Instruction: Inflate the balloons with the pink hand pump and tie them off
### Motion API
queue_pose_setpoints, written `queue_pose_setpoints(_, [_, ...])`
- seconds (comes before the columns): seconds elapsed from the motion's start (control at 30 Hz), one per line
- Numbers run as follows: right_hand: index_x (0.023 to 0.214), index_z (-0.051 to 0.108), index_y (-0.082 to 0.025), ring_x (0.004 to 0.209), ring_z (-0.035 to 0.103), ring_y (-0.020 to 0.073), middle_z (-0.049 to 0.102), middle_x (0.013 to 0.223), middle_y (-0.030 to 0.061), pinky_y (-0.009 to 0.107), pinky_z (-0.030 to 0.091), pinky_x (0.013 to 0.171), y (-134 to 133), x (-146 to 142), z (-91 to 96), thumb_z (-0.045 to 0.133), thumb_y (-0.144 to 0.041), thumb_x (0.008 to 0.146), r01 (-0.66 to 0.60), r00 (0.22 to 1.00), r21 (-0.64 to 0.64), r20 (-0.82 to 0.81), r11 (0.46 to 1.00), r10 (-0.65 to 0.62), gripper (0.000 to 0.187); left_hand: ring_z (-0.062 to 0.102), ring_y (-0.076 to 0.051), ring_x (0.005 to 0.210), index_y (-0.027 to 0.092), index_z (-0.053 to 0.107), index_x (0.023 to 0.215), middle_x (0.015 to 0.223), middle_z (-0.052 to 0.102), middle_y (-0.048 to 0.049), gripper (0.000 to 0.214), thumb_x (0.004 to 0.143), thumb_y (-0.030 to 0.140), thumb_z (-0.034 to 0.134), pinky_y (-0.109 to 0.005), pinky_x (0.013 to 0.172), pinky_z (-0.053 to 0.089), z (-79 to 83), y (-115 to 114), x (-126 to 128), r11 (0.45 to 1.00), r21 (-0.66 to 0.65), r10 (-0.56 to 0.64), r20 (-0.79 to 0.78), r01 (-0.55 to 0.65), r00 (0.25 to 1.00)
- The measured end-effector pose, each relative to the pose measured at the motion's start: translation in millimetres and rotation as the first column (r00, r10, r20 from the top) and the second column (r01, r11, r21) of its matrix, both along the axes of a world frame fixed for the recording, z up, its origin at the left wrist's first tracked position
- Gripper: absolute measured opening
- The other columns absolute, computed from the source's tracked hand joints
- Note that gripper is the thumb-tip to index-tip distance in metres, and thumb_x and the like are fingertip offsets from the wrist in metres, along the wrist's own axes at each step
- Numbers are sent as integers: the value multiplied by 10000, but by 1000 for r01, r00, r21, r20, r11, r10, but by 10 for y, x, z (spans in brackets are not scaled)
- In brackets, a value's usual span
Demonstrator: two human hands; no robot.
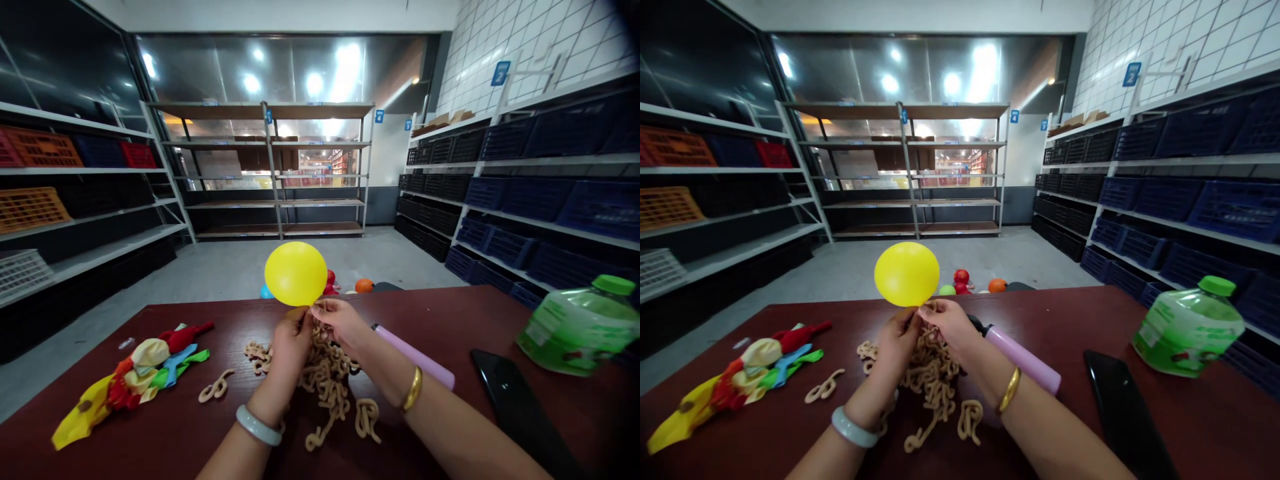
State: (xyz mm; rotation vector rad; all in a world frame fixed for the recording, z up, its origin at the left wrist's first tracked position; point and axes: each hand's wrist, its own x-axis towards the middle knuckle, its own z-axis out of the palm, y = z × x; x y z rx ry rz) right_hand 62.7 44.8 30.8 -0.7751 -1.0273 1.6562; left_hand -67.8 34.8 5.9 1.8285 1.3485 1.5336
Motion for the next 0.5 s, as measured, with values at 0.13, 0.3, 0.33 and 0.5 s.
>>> queue_pose_setpoints(0.13, [718, 660, -169, 602, 493, 113, 627, 672, -16, 231, 349, 522, -21, -3, -41, 888, -336, 490, 93, 991, -21, -98, 995, -94, 363, 662, -241, 908, 171, 697, 1018, 989, 727, -113, 279, 935, 315, 473, -340, 808, 480, -62, 21, 49, 999, 24, -30, -202, 35, 979])
queue_pose_setpoints(0.3, [767, 668, -157, 525, 449, 88, 609, 626, -32, 224, 275, 467, 89, 97, -70, 850, -314, 538, 159, 983, -57, -84, 986, -163, 332, 654, -269, 1034, 178, 675, 1129, 1142, 709, -132, 328, 947, 356, 468, -383, 887, 471, -68, 39, 48, 999, -12, -53, -301, 52, 952])
queue_pose_setpoints(0.33, [747, 656, -154, 499, 424, 77, 577, 585, -45, 218, 255, 452, 141, 125, -77, 852, -311, 535, 168, 982, -62, -77, 984, -173, 328, 655, -268, 1035, 184, 680, 1120, 1131, 713, -125, 325, 946, 360, 470, -383, 892, 470, -62, 47, 34, 999, -19, -41, -295, 37, 954])
queue_pose_setpoints(0.5, [735, 627, -146, 466, 403, 61, 519, 523, -65, 201, 274, 431, 560, 243, -134, 856, -249, 583, 216, 975, -87, -30, 973, -219, 294, 667, -254, 993, 218, 703, 1052, 1043, 735, -81, 314, 948, 397, 467, -373, 884, 479, -48, 86, -34, 997, -70, -1, -215, -14, 977])
